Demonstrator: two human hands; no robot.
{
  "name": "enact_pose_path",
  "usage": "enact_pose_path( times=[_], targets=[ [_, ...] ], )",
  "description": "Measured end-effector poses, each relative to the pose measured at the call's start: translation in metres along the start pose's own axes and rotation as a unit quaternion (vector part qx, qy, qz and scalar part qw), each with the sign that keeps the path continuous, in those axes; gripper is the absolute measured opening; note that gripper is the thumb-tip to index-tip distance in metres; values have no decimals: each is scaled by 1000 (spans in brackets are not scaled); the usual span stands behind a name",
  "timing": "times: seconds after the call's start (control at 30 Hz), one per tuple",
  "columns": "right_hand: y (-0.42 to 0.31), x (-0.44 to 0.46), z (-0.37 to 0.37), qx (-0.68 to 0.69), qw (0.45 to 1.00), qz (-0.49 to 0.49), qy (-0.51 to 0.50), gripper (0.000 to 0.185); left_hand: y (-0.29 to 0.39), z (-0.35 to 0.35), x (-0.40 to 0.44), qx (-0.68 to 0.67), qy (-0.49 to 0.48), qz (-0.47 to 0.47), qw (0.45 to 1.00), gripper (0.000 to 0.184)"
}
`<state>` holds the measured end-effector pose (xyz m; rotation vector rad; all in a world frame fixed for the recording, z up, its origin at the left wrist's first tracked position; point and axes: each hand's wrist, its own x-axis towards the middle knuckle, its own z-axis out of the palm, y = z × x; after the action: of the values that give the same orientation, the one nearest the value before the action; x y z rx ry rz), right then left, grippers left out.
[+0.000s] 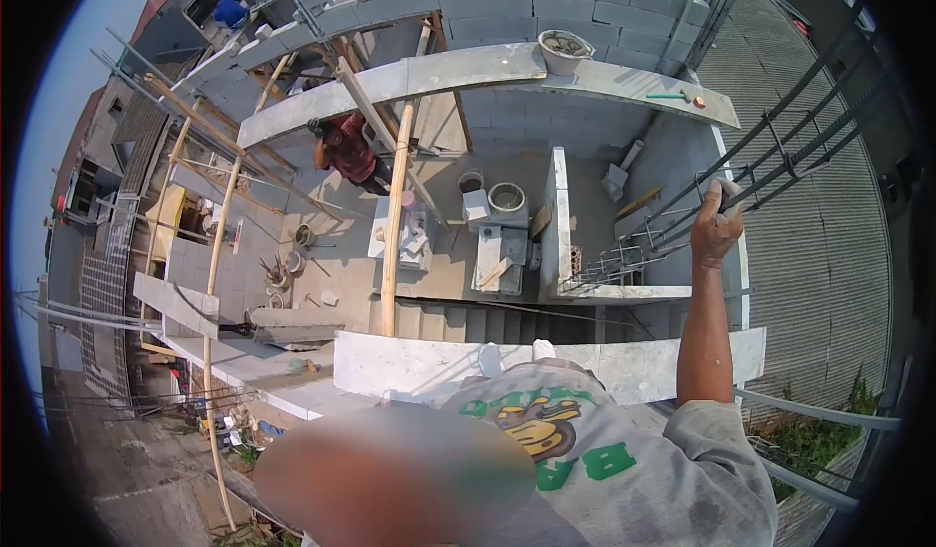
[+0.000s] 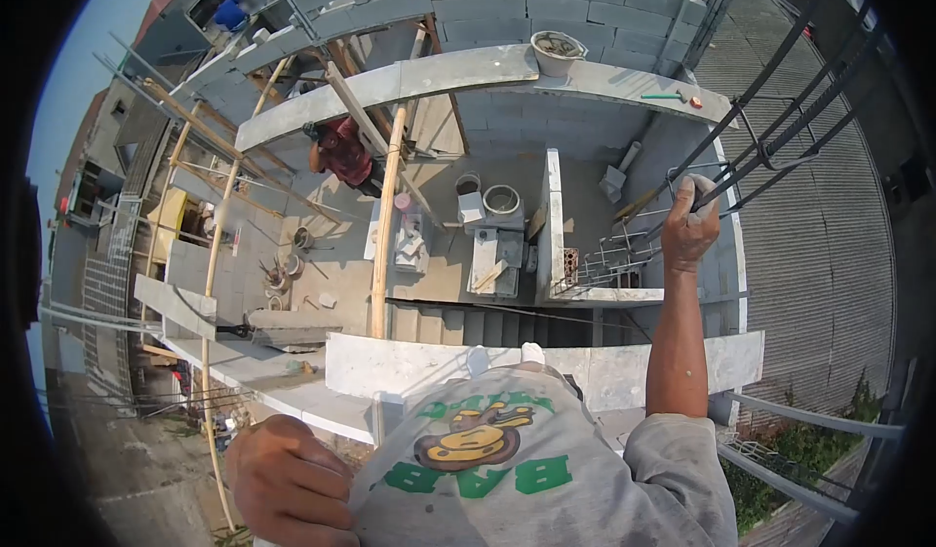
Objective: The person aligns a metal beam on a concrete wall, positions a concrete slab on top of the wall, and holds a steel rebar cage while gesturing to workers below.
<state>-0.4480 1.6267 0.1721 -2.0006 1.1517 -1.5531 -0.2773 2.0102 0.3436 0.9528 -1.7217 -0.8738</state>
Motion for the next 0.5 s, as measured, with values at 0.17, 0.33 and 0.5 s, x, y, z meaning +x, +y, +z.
enact_pose_path(
  times=[0.17, 0.33, 0.5],
  targets=[
    [-11, -3, -9, -78, 995, -65, 9, 40, 27, 11, -20, 119, 122, -55, 984, 8],
    [-116, -75, -35, 25, 972, -198, -123, 58, 47, 18, -23, 218, 175, -109, 954, 12],
    [-103, -88, 124, 245, 676, 325, -614, 60, 73, 22, -24, 326, 174, -108, 923, 18]
  ],
)
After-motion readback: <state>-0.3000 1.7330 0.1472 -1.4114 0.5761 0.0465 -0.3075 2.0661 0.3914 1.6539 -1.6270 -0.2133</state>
